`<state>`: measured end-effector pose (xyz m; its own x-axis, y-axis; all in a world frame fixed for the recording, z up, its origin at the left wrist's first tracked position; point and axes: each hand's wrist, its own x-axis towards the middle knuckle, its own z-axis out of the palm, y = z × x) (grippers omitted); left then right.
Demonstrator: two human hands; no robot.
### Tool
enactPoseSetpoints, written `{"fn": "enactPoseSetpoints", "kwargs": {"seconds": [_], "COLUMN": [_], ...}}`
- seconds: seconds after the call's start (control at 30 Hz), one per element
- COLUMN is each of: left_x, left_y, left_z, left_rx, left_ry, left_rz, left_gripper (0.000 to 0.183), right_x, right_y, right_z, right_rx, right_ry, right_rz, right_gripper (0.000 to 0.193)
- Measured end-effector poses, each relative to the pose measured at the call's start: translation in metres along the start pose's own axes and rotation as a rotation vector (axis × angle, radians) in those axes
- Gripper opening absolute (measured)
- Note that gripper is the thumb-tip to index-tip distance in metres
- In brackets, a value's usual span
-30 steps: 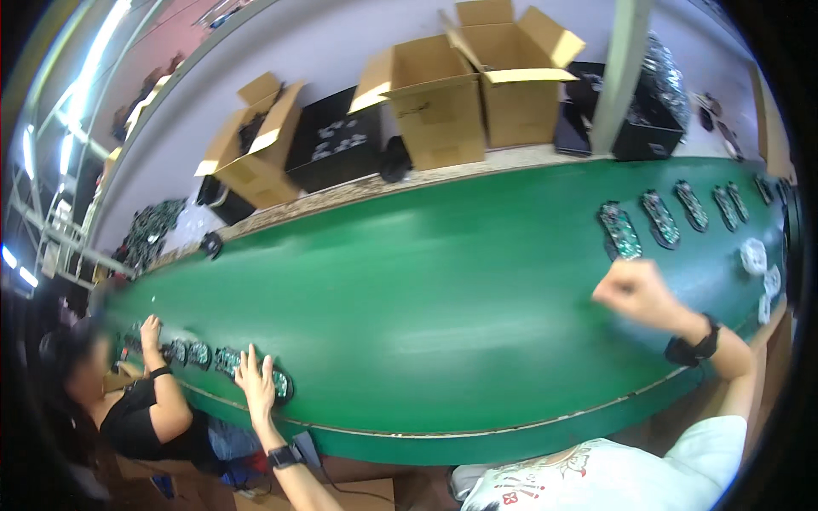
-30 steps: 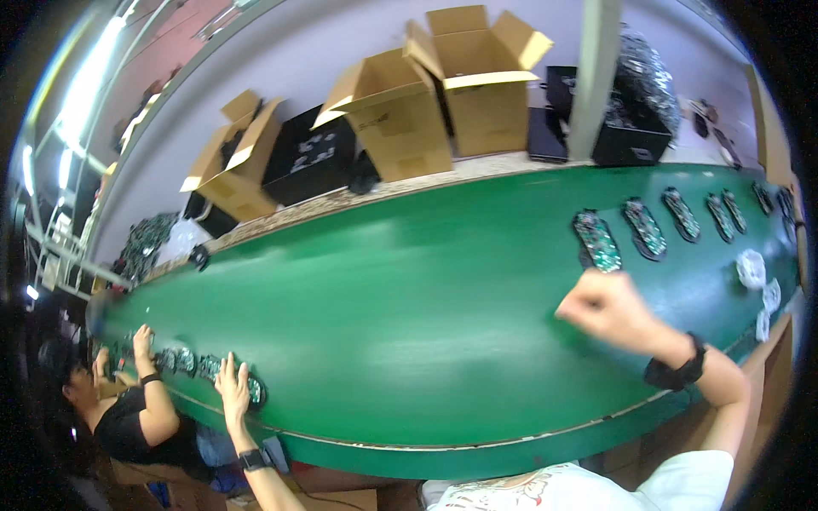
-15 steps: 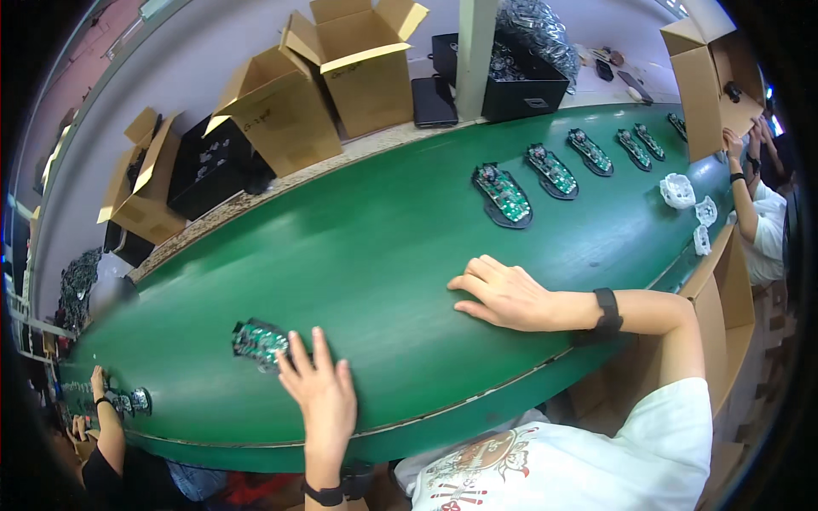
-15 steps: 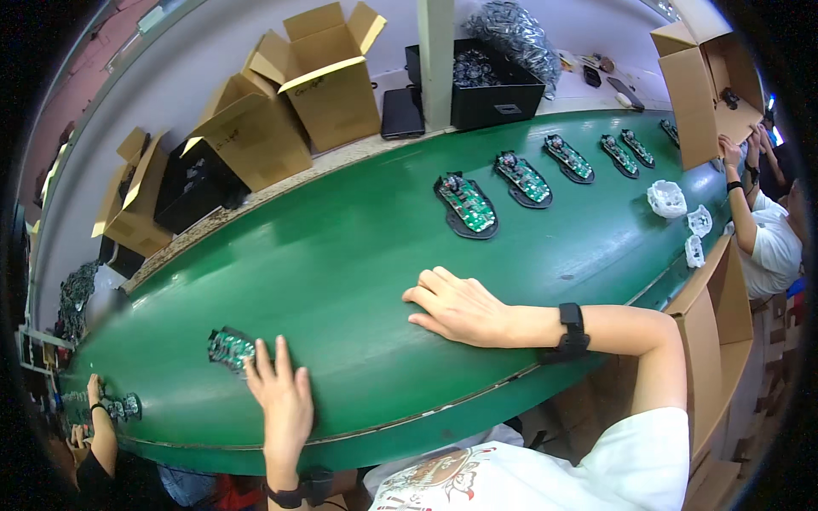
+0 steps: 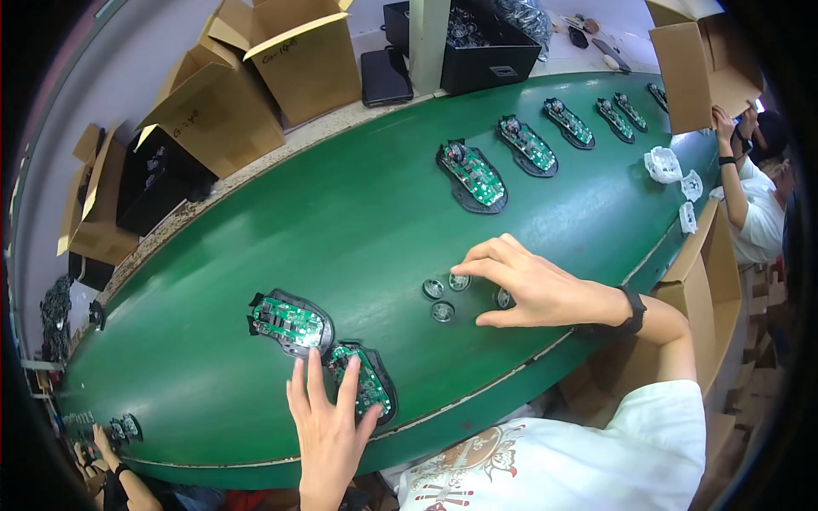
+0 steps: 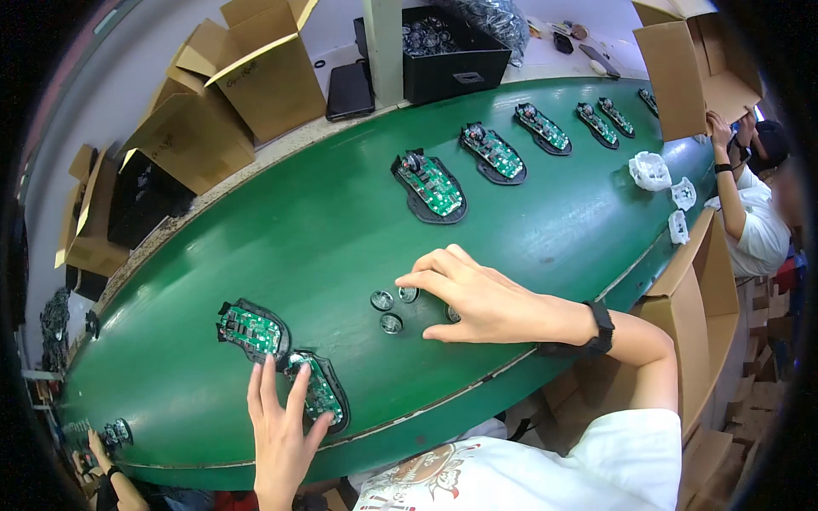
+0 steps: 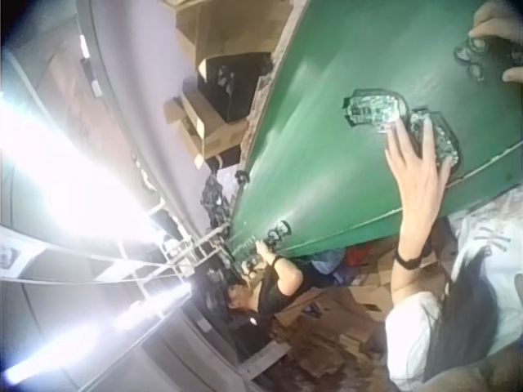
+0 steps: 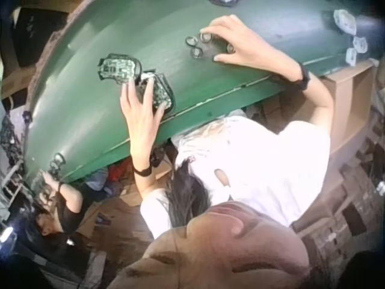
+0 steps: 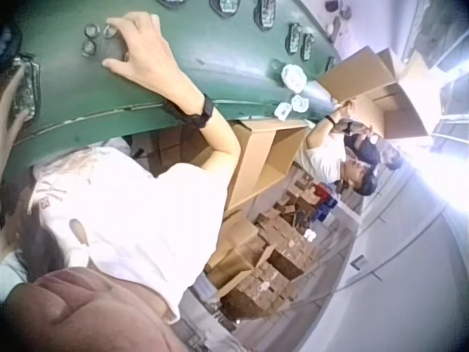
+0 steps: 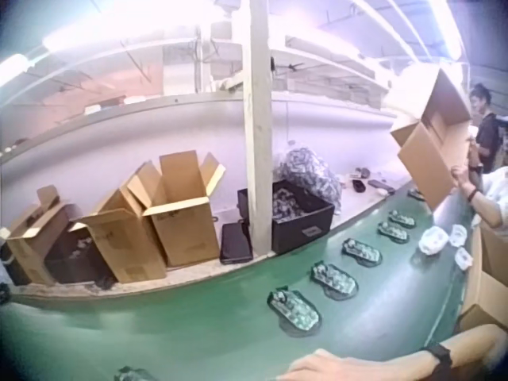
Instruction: The person assembles small electronic devices on a green table by placing circular components onto circuit boards. They repeatedly pick up components from a blue bin and attach them to the boards, then move the completed units aside.
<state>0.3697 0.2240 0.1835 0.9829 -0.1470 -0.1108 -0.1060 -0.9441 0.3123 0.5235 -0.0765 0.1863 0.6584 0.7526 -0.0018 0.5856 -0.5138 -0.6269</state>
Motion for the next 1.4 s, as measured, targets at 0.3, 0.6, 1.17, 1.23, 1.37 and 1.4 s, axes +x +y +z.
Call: {"fn": "enactPoseSetpoints", "kwargs": {"seconds": [0.3,0.6,1.17,1.23,1.37,1.4], "left_x": [-0.001,0.019,0.018,0.02,0.022,0.024], "left_y": [0.001,0.042,0.021,0.016,0.013,0.014], "left_z": [0.021,0.027,0.041,0.038,0.04,0.037], "left_rx": [-0.068,0.058,0.101,0.111,0.091,0.086], "left_ry": [0.025,0.001,0.141,0.131,0.148,0.14], "left_rz": [0.095,0.076,0.267,0.289,0.307,0.308], "left_gripper": [0.069,0.083,0.077,0.073,0.059,0.052], "right_x": [-0.013,-0.021,0.047,0.05,0.052,0.053], "right_y": [-0.004,0.005,-0.047,-0.047,-0.052,-0.054], "right_z": [-0.007,-0.009,0.044,0.05,0.055,0.054], "right_rx": [-0.148,-0.177,-0.083,-0.111,-0.179,-0.209], "right_ry": [-0.001,-0.023,-0.103,-0.101,-0.132,-0.144], "right_rz": [0.143,0.159,-0.108,-0.121,-0.11,-0.112], "right_gripper": [0.058,0.041,0.041,0.04,0.043,0.044]}}
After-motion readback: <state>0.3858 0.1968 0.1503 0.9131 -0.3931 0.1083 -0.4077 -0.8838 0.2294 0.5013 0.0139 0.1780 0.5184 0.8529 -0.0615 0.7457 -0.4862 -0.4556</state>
